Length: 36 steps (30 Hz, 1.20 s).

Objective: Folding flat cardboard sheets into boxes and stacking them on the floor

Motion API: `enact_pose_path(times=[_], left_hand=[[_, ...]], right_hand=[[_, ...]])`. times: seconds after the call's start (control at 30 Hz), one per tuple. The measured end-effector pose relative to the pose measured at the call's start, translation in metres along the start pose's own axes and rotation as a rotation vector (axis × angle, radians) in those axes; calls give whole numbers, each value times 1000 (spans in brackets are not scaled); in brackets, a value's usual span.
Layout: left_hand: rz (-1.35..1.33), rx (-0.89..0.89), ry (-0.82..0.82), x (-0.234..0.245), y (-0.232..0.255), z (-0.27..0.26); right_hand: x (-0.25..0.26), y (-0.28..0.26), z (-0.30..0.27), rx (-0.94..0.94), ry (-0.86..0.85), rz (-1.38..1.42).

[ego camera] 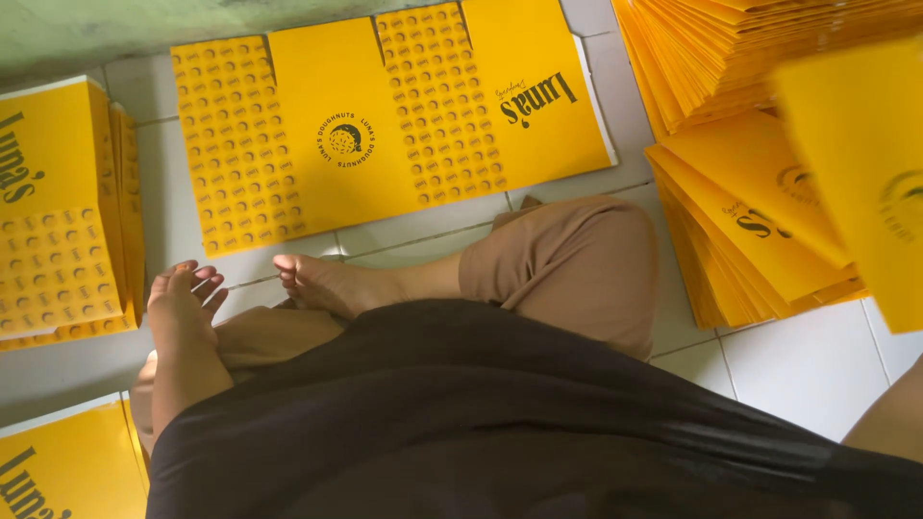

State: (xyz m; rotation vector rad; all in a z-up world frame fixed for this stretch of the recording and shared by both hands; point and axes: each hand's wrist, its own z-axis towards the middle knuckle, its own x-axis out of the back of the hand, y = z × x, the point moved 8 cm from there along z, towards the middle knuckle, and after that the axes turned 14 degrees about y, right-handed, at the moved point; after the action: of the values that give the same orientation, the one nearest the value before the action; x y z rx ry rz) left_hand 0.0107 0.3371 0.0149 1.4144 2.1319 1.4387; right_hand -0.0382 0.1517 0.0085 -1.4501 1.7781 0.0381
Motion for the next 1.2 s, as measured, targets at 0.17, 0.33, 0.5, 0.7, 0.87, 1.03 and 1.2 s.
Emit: enact_pose_path(times=[0.17, 0.33, 0.5, 0.7, 0.87, 1.03, 1.2], left_hand=[[42, -28, 26, 8, 4, -2], [100, -54, 26, 4, -4, 17], [212, -319, -19, 2, 2, 30], [689, -649, -83, -4, 7, 69], [607, -589, -38, -41, -31, 148], [759, -480, -118, -53, -1, 92], [692, -358, -118, -53, -21, 109]], right_hand=[[-12, -11, -34, -125, 109, -93], [-8, 17, 13, -498, 77, 1232], [-32, -7, -32, -292, 76, 591], [-10, 15, -7, -190, -27, 342], [109, -78, -43, 403, 325, -644], [213, -166, -137, 1249, 696, -1879], [225, -137, -47, 885, 690, -2225]])
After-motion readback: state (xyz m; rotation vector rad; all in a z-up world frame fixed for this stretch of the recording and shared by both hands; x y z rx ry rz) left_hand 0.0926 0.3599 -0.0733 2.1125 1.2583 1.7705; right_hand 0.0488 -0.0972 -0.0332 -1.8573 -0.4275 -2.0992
